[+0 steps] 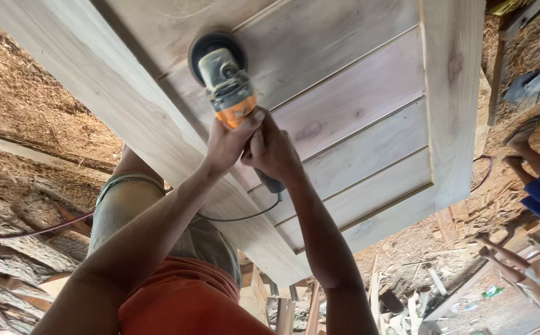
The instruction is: The person uses an electric angle grinder with a sanding disc to smooth the surface of a large wooden door. They move the tool systematically across the panels and frame of the door, which is positioned vertically on a workbench.
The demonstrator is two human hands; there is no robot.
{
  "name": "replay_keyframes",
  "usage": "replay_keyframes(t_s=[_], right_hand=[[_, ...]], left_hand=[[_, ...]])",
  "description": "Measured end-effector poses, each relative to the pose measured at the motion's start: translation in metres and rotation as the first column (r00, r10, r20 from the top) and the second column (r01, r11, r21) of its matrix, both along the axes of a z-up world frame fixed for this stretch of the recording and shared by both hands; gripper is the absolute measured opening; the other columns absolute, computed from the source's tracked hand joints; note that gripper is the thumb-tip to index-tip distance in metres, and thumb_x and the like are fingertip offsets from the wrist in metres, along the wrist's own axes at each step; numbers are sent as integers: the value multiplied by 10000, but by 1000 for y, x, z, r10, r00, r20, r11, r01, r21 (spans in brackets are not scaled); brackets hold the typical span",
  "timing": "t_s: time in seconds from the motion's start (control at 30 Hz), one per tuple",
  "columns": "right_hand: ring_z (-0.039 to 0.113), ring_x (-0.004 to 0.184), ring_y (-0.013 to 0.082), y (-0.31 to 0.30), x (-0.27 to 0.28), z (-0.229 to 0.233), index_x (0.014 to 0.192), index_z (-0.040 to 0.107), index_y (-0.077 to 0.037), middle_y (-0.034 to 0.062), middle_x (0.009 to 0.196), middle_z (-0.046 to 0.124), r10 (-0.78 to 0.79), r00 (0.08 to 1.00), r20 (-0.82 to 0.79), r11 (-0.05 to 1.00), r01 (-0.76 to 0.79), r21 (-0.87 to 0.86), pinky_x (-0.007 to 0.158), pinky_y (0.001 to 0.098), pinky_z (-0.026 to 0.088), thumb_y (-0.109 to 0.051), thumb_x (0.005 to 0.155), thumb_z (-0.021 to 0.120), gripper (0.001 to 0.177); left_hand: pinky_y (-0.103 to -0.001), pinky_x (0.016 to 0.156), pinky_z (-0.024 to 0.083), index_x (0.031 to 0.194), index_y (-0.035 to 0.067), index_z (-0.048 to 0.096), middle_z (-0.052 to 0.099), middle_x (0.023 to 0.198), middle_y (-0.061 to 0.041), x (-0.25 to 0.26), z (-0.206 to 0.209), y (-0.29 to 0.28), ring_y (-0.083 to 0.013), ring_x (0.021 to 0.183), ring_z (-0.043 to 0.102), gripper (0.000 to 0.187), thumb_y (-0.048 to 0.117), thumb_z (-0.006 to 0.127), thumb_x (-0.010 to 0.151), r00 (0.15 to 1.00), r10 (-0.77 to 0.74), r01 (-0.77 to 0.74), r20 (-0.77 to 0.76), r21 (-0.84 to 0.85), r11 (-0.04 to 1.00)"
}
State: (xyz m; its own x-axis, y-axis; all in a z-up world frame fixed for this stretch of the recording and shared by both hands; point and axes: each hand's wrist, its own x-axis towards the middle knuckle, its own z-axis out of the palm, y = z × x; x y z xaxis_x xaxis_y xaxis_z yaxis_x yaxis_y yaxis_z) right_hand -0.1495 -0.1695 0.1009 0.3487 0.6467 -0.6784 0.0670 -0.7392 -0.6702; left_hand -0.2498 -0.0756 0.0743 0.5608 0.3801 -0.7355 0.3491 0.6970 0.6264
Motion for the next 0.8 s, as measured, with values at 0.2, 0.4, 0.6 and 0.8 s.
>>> replay_keyframes(t_s=[0.2, 0.4, 0.6, 0.8], right_hand=[[796, 796, 361, 3, -28, 10, 1455, 414, -162, 154, 822, 774, 9, 992, -124, 999, -15, -47, 703, 445, 651, -251, 902, 575, 583], [736, 830, 448, -31, -38, 7, 1425, 435, -173, 206, 875, 754, 38, 999, -27, 998, -40, -56, 667, 491, 624, -219, 838, 631, 621], [798, 816, 396, -93, -6, -22, 1366, 537, -79, 200, 894, 726, -206, 974, -89, 973, 194, -126, 711, 451, 631, -306, 1014, 547, 419], [656, 982, 347, -125, 78, -49, 1313, 474, 20, 215, 1116, 638, -129, 958, 257, 990, 111, 84, 797, 422, 576, -122, 742, 797, 671]], left_hand=[[-251, 665, 563, 1080, 61, 630, 671, 888, -11, -44, -2, -10, -92, 780, 654, 303, 331, 714, 968, 995, 86, -87, 52, 14, 996], [-251, 644, 580, 1015, 65, 660, 702, 852, -25, -49, -3, -44, -104, 745, 681, 287, 330, 734, 931, 999, 33, -34, -43, -22, 999], [-273, 702, 572, 1065, 64, 696, 722, 911, 2, 7, -11, -76, -96, 809, 677, 278, 295, 753, 920, 991, 30, -25, 129, -35, 999], [-305, 672, 580, 932, 86, 755, 754, 798, -13, 110, -25, -73, -118, 730, 724, 363, 440, 752, 849, 961, -249, 239, 122, 94, 967]])
